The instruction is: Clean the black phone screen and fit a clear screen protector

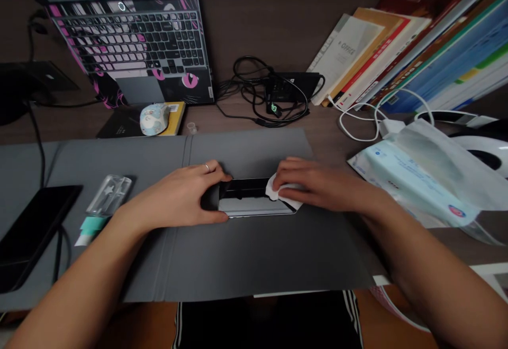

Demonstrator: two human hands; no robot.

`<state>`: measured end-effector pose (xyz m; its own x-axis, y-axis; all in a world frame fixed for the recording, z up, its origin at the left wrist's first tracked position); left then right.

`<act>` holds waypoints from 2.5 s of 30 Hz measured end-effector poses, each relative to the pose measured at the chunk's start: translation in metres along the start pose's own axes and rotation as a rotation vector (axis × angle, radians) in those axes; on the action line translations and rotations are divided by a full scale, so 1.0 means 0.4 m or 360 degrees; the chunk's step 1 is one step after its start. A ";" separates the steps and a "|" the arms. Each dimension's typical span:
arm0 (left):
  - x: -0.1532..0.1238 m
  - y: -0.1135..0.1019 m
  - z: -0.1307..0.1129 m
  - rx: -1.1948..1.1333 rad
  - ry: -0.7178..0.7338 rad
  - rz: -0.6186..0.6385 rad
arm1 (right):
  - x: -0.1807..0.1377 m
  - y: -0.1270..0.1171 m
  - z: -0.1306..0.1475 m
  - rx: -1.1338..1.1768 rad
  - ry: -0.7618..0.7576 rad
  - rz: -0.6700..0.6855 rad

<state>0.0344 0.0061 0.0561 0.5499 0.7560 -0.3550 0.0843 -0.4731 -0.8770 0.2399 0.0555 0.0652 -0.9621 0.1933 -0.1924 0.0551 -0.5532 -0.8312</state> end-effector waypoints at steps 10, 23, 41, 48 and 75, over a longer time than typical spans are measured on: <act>0.002 -0.002 -0.001 0.0003 -0.0009 0.0025 | 0.039 0.025 0.027 -0.0059 0.0018 -0.0147; 0.002 -0.004 0.002 -0.0069 0.0046 -0.0010 | 0.080 0.049 0.071 -0.0243 -0.0036 -0.0320; 0.001 -0.005 -0.008 -0.0061 0.0044 0.0004 | 0.075 0.043 0.089 -0.0295 -0.0070 -0.0304; 0.003 -0.006 -0.004 -0.0083 0.0048 -0.0006 | 0.081 0.046 0.098 -0.0338 -0.0062 -0.0295; 0.002 -0.012 -0.008 -0.0096 0.0049 -0.0020 | 0.078 0.046 0.105 -0.0270 -0.0168 -0.0276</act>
<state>0.0370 0.0074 0.0611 0.5737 0.7481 -0.3334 0.1405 -0.4909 -0.8598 0.1998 0.0174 0.0658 -0.9831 0.1828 0.0086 -0.0775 -0.3735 -0.9244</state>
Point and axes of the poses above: each hand's wrist, its own x-axis towards the middle knuckle, its own y-axis out of the palm, z = x × y, the point moved 7 cm from there along x, towards the middle knuckle, and after that the axes turned 15 degrees about z, right-handed, at the moved point
